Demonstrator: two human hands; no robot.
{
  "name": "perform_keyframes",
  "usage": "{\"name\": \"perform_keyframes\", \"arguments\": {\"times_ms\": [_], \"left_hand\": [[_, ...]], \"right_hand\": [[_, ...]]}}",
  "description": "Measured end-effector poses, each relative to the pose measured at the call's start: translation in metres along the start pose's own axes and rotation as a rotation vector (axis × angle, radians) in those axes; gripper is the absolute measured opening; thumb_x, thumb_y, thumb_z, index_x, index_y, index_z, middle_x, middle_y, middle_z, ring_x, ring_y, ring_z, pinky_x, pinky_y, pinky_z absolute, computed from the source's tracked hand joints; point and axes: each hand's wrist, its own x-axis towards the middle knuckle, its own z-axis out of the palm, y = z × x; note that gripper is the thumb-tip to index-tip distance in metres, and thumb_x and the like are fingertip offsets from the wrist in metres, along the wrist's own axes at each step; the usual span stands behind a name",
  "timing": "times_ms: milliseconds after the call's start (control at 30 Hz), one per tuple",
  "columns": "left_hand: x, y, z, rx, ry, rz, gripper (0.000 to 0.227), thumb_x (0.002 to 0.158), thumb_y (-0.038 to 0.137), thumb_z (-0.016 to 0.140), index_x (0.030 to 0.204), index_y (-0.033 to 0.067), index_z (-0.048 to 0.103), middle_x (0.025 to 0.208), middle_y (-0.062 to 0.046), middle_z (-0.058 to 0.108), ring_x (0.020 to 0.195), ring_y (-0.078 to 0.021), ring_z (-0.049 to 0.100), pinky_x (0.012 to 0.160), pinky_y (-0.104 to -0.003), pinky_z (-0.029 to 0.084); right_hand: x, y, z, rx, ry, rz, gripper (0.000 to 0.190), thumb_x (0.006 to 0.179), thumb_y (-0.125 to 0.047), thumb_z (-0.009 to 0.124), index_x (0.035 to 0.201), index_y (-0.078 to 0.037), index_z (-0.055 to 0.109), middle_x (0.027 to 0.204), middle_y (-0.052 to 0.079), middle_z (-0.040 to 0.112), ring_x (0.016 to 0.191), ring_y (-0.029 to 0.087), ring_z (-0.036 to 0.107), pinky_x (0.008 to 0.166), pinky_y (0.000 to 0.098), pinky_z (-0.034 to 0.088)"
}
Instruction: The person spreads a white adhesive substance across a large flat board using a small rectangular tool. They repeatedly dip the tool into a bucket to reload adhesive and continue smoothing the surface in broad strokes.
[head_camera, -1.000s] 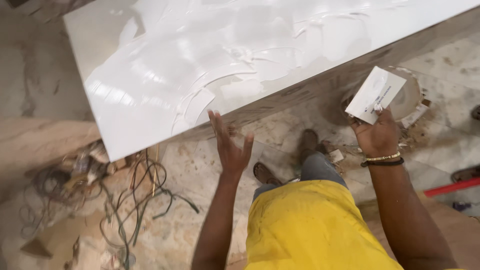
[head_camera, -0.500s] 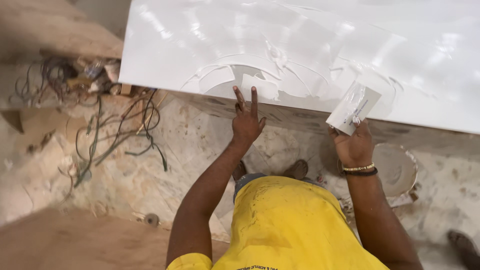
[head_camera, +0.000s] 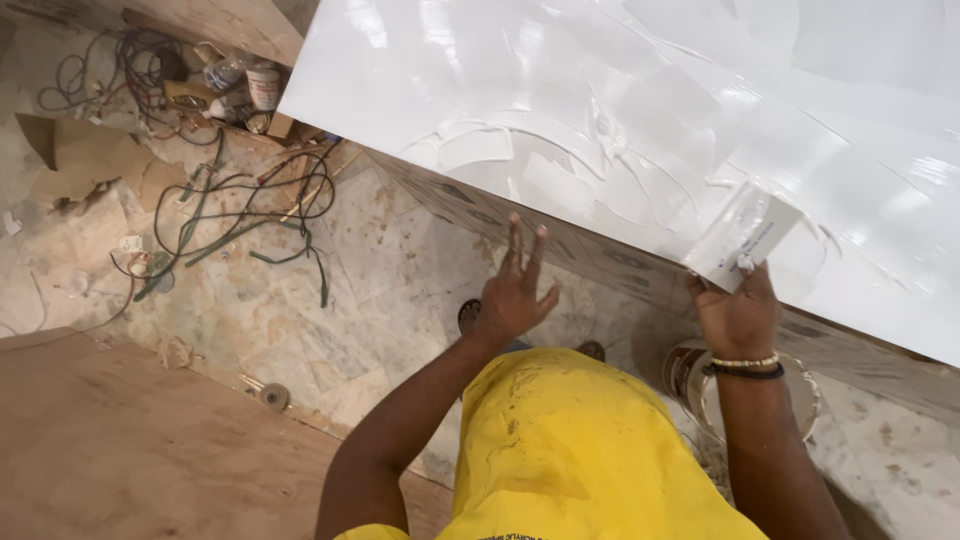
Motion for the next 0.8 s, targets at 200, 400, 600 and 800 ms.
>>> {"name": "perform_keyframes", "arguments": {"times_ms": [200, 400, 600, 800], "left_hand": [[0.034, -0.076, 0.015, 0.174, 0.025, -0.022, 0.116, 0.089, 0.039, 0.077, 0.166, 0.0199, -0.007, 0.167, -0.036, -0.005, 0.131, -0.0448, 0.055, 0.066, -0.037, 0.063], [0.002, -0.077, 0.009, -0.16, -0.081, -0.003, 0.105, 0.088, 0.03, 0.076, 0.163, 0.0151, 0.005, 0.169, -0.029, 0.002, 0.131, -0.0443, 0.058, 0.064, -0.035, 0.063], [-0.022, -0.118, -0.004, -0.737, 0.025, -0.589, 0.09, 0.09, 0.033, 0.075, 0.16, 0.0082, 0.024, 0.159, -0.02, 0.033, 0.125, -0.0313, 0.06, 0.089, -0.041, 0.059], [-0.026, -0.216, -0.009, -0.918, 0.231, -0.688, 0.059, 0.097, 0.033, 0.068, 0.146, 0.0049, 0.051, 0.144, -0.012, 0.058, 0.117, -0.0211, 0.065, 0.096, -0.036, 0.054]], "right_hand": [[0.016, -0.006, 0.016, -0.161, 0.216, 0.009, 0.046, 0.109, -0.023, 0.039, 0.149, -0.001, 0.046, 0.139, 0.017, 0.055, 0.124, 0.031, 0.057, 0.103, 0.0458, 0.054], [0.046, -0.025, 0.023, -0.284, 0.458, -0.029, 0.039, 0.105, -0.019, 0.049, 0.14, -0.002, 0.053, 0.135, 0.019, 0.057, 0.124, 0.03, 0.058, 0.101, 0.0421, 0.059], [0.115, -0.029, -0.01, -1.297, 0.593, -0.218, 0.034, 0.11, -0.016, 0.043, 0.136, 0.0, 0.059, 0.128, 0.02, 0.065, 0.117, 0.034, 0.063, 0.099, 0.049, 0.054], [0.2, 0.023, 0.009, -2.084, 0.575, -0.25, 0.041, 0.103, -0.022, 0.055, 0.14, -0.004, 0.056, 0.132, 0.032, 0.052, 0.12, 0.051, 0.048, 0.087, 0.0712, 0.038]]}}
